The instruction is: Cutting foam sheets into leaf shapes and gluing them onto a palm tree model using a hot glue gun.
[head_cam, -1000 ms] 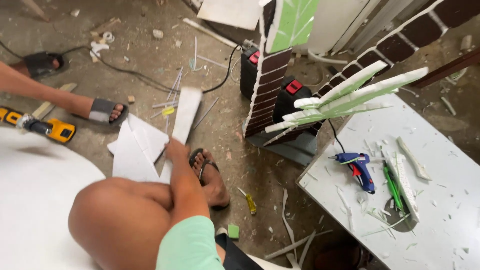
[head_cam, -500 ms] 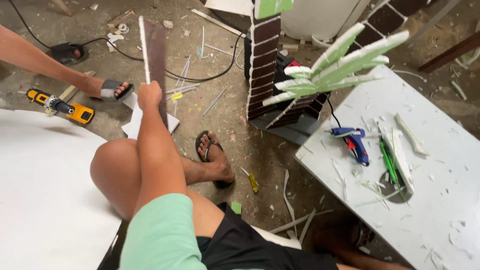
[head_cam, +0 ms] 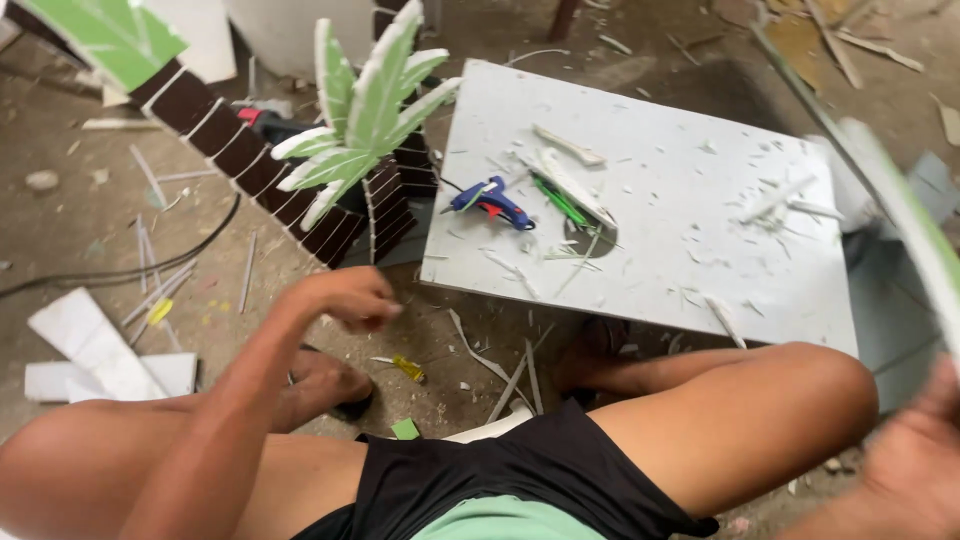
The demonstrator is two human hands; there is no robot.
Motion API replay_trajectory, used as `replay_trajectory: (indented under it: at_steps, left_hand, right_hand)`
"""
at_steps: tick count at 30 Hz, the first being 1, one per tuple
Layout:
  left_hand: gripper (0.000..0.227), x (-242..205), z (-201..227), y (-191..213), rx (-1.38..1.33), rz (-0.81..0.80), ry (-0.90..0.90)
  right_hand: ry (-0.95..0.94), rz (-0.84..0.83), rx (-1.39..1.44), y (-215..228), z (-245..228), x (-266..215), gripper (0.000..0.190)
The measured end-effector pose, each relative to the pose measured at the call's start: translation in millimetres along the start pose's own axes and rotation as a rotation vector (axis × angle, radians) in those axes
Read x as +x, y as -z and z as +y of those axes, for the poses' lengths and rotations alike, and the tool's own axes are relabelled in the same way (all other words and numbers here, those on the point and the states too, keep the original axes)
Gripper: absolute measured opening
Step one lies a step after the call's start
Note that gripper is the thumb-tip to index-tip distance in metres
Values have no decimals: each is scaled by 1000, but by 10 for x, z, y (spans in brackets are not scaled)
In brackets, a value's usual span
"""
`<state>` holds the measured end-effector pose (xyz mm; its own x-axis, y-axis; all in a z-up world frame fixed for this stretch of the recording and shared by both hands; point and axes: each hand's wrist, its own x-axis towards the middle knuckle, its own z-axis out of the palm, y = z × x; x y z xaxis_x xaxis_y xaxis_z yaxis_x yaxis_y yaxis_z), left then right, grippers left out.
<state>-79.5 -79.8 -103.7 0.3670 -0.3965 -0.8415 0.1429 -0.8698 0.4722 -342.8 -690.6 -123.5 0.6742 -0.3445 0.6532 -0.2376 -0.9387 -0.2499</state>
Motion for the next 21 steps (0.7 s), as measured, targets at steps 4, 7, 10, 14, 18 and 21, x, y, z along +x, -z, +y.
replay_trajectory:
  at_steps: [4, 7, 10, 14, 18, 21]
  left_hand:
    - [47, 60, 1069, -398, -58, 202, -395]
    - [78, 332, 1600, -723, -547, 177, -583]
    - [105, 521, 2007, -935, -881, 31, -633]
    - [114, 760, 2527, -1016, -1060, -137, -626]
    - [92, 1737, 2728, -1340, -1116, 2, -595]
    - [58, 2151, 2625, -1463, -1103, 148, -661]
  right_hand:
    - [-1010, 550, 1654, 676, -2492, 429, 40]
    - [-1168, 445, 1767, 300, -2811, 117, 26]
    - [-1225, 299, 1833, 53, -2853, -143, 28]
    - [-1292, 139, 1746, -179, -2744, -295, 31]
    - [-1335, 63, 1684, -8, -3115, -230, 12]
    - [-1006, -835, 1428, 336, -3275, -104, 57]
